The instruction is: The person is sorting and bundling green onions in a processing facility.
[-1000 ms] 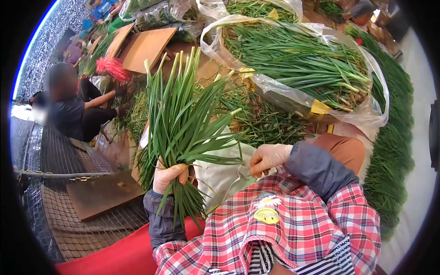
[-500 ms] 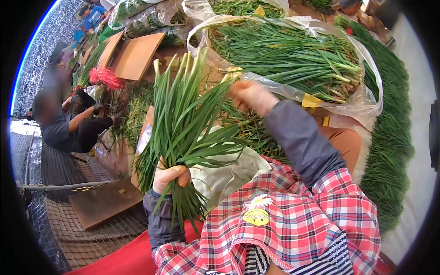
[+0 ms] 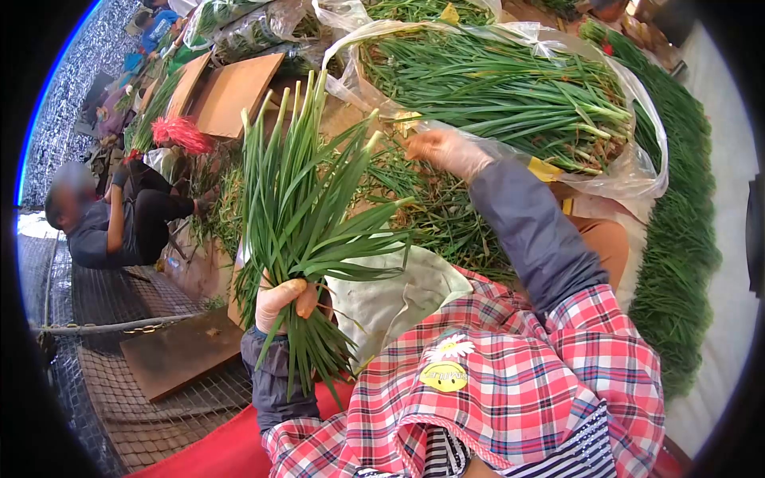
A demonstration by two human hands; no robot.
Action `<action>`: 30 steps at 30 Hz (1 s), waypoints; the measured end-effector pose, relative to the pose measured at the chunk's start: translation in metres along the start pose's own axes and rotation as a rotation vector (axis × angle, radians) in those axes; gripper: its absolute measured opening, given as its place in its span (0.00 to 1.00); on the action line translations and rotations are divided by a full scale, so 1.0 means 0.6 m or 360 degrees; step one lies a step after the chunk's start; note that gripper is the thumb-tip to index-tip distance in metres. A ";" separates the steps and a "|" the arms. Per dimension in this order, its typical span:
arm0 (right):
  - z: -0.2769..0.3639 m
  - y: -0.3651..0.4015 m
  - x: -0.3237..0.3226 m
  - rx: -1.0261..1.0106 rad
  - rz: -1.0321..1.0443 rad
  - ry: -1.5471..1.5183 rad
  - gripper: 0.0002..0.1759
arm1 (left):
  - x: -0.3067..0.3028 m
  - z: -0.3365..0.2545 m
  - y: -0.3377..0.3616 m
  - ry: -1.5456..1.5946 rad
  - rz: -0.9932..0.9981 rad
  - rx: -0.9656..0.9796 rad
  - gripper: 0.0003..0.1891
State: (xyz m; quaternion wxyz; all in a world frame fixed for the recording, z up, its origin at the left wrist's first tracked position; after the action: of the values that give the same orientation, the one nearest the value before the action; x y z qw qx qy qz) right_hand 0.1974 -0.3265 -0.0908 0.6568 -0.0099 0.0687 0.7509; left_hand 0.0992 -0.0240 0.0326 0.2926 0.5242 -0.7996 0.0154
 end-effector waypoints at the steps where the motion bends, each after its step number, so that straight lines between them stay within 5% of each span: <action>1: 0.015 0.023 0.023 -0.0117 0.0112 0.0268 0.22 | 0.001 -0.002 -0.003 0.0018 0.0026 0.0003 0.17; 2: 0.046 0.032 0.045 0.0034 0.0391 0.0734 0.26 | 0.002 -0.002 -0.002 0.0040 -0.0037 -0.0013 0.17; 3: 0.044 0.035 0.075 0.0061 0.0637 0.0421 0.28 | 0.003 -0.002 -0.001 0.0023 -0.0041 -0.0025 0.17; 5: 0.045 0.029 0.104 0.0235 0.0624 0.0498 0.25 | 0.002 -0.004 0.003 -0.0015 -0.0061 -0.0034 0.17; 8: 0.012 0.007 0.086 0.0388 0.0242 -0.0327 0.14 | -0.005 -0.014 0.023 -0.0179 -0.0144 -0.0051 0.17; 11: -0.022 0.005 0.047 0.0703 0.0114 -0.0556 0.19 | -0.012 -0.021 0.029 -0.0206 -0.0161 -0.0042 0.18; 14: -0.040 0.005 0.049 0.0245 0.0252 -0.0005 0.27 | -0.012 -0.026 0.028 -0.0147 -0.0161 -0.0029 0.18; 17: -0.036 0.012 0.098 0.0377 0.0744 0.0069 0.32 | -0.005 -0.021 0.026 -0.0171 -0.0230 -0.0014 0.18; 20: 0.032 0.037 0.138 0.0423 0.0966 0.0312 0.25 | -0.002 -0.021 0.026 -0.0248 -0.0234 -0.0069 0.18; 23: 0.007 0.030 0.146 0.0387 0.0680 -0.0050 0.23 | -0.008 -0.019 0.025 -0.0308 -0.0215 -0.0104 0.18; 30: -0.032 0.017 0.086 0.0553 0.0084 -0.0023 0.17 | 0.008 0.002 0.018 -0.0334 -0.0257 -0.0218 0.20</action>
State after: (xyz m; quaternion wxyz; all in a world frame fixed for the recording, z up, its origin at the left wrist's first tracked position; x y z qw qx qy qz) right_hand 0.1791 -0.2789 -0.1142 0.6293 0.1110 0.1930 0.7446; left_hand 0.0884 -0.0234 0.0370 0.2428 0.5644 -0.7802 -0.1176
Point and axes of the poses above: each hand's wrist, its own y-axis away from the middle knuckle, its own x-axis out of the palm, z = x × y, the point moved 4 cm from there along -y, towards the middle knuckle, and after that the axes turned 5 degrees about y, right-handed, at the moved point
